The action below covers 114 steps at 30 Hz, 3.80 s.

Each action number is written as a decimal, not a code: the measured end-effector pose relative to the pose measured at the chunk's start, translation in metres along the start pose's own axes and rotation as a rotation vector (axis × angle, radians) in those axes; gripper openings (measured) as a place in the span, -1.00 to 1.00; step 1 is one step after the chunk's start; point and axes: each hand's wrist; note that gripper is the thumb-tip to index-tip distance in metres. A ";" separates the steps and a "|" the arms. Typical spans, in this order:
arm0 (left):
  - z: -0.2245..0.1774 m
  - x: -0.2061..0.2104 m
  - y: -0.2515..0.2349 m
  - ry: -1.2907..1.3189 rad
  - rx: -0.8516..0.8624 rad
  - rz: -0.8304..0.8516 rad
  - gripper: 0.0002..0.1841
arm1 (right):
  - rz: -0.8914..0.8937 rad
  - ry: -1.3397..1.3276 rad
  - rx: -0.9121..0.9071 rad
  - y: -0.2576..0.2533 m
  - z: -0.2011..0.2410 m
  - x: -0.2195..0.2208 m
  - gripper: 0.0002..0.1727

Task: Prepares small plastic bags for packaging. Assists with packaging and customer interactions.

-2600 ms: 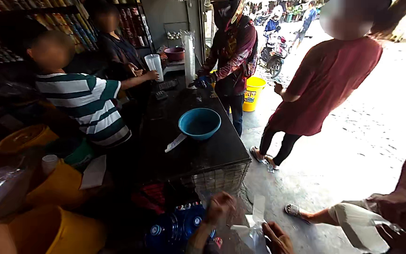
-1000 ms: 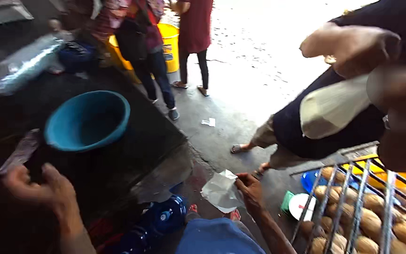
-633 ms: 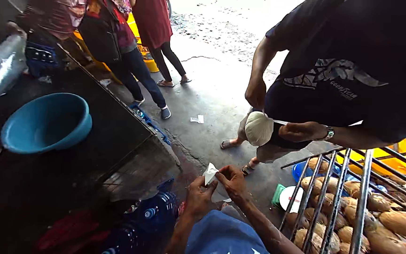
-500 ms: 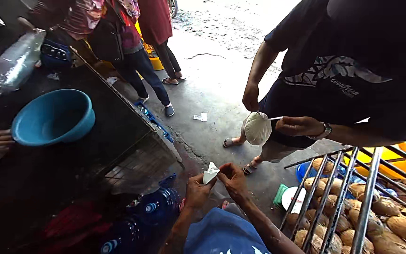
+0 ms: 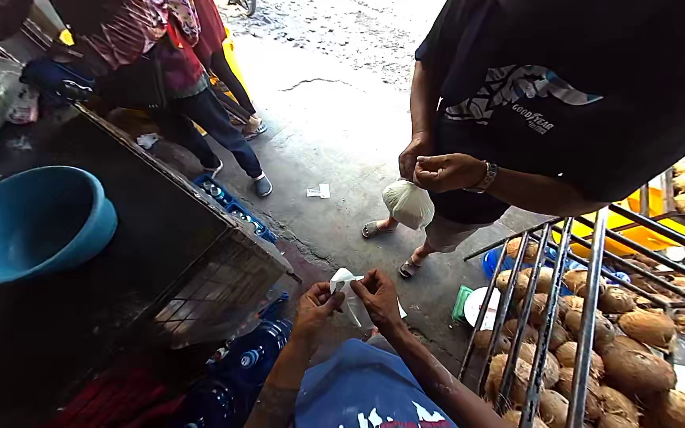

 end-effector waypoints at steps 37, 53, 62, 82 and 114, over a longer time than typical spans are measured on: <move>0.027 -0.053 0.027 0.028 -0.041 -0.017 -0.92 | 0.428 0.171 0.081 0.031 -0.015 0.033 -0.70; 0.029 -0.055 0.041 -0.113 0.137 -0.087 -0.91 | 0.577 0.017 0.071 0.041 -0.016 0.028 -0.69; 0.029 -0.058 0.052 0.172 -0.044 0.043 -0.90 | 0.496 -0.002 0.008 0.044 -0.019 0.022 -0.78; 0.036 -0.046 0.053 0.041 0.098 -0.089 -0.88 | 0.408 0.036 0.038 0.044 -0.013 0.019 -0.78; 0.029 -0.002 0.072 -0.009 0.010 -0.105 -0.85 | 0.483 0.059 -0.054 0.047 -0.018 -0.010 -0.87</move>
Point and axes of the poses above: each hand's wrist, its own y-axis away from the middle knuckle, its own x-axis out of the palm, z = x × y, and after that the axes turned 3 degrees about -y, right-handed
